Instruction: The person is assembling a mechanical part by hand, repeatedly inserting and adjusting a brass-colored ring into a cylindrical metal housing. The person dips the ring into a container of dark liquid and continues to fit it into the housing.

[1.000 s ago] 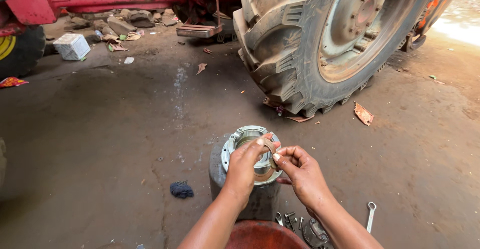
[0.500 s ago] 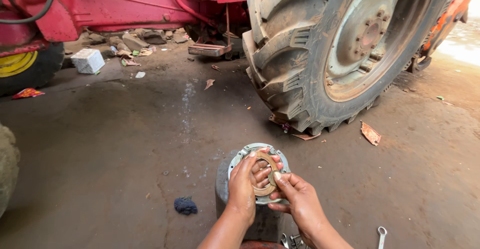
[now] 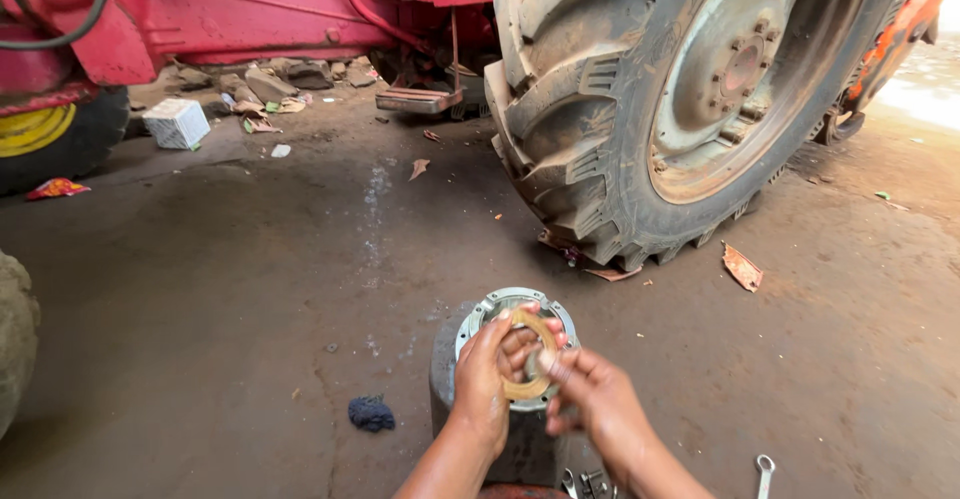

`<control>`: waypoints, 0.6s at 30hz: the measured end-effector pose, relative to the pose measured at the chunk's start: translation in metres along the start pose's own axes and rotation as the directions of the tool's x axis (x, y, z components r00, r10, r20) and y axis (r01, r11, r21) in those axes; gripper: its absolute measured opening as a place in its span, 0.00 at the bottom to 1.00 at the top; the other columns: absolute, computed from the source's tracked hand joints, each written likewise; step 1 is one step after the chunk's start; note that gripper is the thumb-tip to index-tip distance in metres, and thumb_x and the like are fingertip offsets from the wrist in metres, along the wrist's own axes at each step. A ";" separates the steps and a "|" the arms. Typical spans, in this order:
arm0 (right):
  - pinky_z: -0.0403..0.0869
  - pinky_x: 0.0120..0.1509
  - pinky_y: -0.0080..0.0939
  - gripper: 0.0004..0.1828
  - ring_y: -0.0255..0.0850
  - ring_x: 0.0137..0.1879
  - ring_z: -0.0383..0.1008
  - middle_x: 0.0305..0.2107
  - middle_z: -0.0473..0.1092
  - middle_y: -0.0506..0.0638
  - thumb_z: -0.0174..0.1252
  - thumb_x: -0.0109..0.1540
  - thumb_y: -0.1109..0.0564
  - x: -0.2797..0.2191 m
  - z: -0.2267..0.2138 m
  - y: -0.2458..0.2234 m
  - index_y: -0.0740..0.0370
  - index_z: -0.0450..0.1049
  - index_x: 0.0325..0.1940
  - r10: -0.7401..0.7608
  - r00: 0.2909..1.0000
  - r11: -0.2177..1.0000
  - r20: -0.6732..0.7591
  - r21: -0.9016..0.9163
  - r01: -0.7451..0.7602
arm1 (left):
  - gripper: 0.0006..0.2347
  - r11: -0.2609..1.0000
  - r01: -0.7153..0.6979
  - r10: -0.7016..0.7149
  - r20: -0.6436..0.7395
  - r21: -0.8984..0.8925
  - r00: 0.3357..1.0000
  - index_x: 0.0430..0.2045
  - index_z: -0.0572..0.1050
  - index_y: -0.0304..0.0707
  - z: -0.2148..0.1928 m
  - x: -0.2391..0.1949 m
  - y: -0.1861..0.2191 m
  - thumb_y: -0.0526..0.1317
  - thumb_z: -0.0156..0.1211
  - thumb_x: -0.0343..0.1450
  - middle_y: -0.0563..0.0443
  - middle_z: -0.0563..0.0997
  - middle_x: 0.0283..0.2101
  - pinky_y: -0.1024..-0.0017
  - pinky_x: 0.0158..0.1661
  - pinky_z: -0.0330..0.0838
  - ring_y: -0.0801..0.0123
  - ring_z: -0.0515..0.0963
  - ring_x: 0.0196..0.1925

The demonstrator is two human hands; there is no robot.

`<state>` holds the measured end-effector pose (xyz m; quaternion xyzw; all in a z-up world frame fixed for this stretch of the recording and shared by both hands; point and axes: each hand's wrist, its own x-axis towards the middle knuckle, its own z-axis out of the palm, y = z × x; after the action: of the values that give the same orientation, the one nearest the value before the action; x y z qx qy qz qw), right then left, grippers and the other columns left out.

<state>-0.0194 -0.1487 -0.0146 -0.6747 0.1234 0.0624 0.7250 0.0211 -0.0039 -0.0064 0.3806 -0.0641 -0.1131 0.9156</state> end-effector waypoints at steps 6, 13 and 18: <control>0.76 0.37 0.37 0.15 0.32 0.30 0.72 0.27 0.73 0.44 0.56 0.65 0.46 -0.006 -0.002 -0.004 0.60 0.76 0.42 -0.044 0.998 0.969 -0.043 0.240 0.053 | 0.22 0.986 0.084 -0.071 -0.088 0.142 0.994 0.60 0.71 0.39 0.013 0.002 -0.008 0.50 0.48 0.74 0.44 0.83 0.55 0.66 0.52 0.77 0.64 0.83 0.54; 0.76 0.35 0.37 0.18 0.34 0.28 0.74 0.28 0.77 0.47 0.52 0.66 0.43 -0.009 0.005 0.006 0.60 0.75 0.41 0.016 1.000 0.995 -0.021 0.096 -0.014 | 0.23 0.996 -0.094 0.094 0.029 -0.014 0.995 0.60 0.71 0.35 0.003 0.000 -0.011 0.53 0.44 0.78 0.39 0.82 0.50 0.67 0.38 0.77 0.65 0.81 0.46; 0.72 0.31 0.35 0.20 0.34 0.25 0.69 0.22 0.71 0.47 0.54 0.68 0.42 0.000 -0.003 0.006 0.61 0.76 0.39 -0.209 0.977 0.978 -0.034 0.014 0.209 | 0.20 0.994 0.107 -0.106 0.122 -0.003 0.987 0.56 0.71 0.39 -0.002 0.003 0.003 0.51 0.42 0.77 0.41 0.83 0.47 0.64 0.42 0.81 0.61 0.83 0.44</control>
<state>-0.0211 -0.1516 -0.0207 -0.6786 0.0640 -0.0260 0.7313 0.0248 -0.0014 -0.0054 0.3713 -0.0991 -0.1851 0.9045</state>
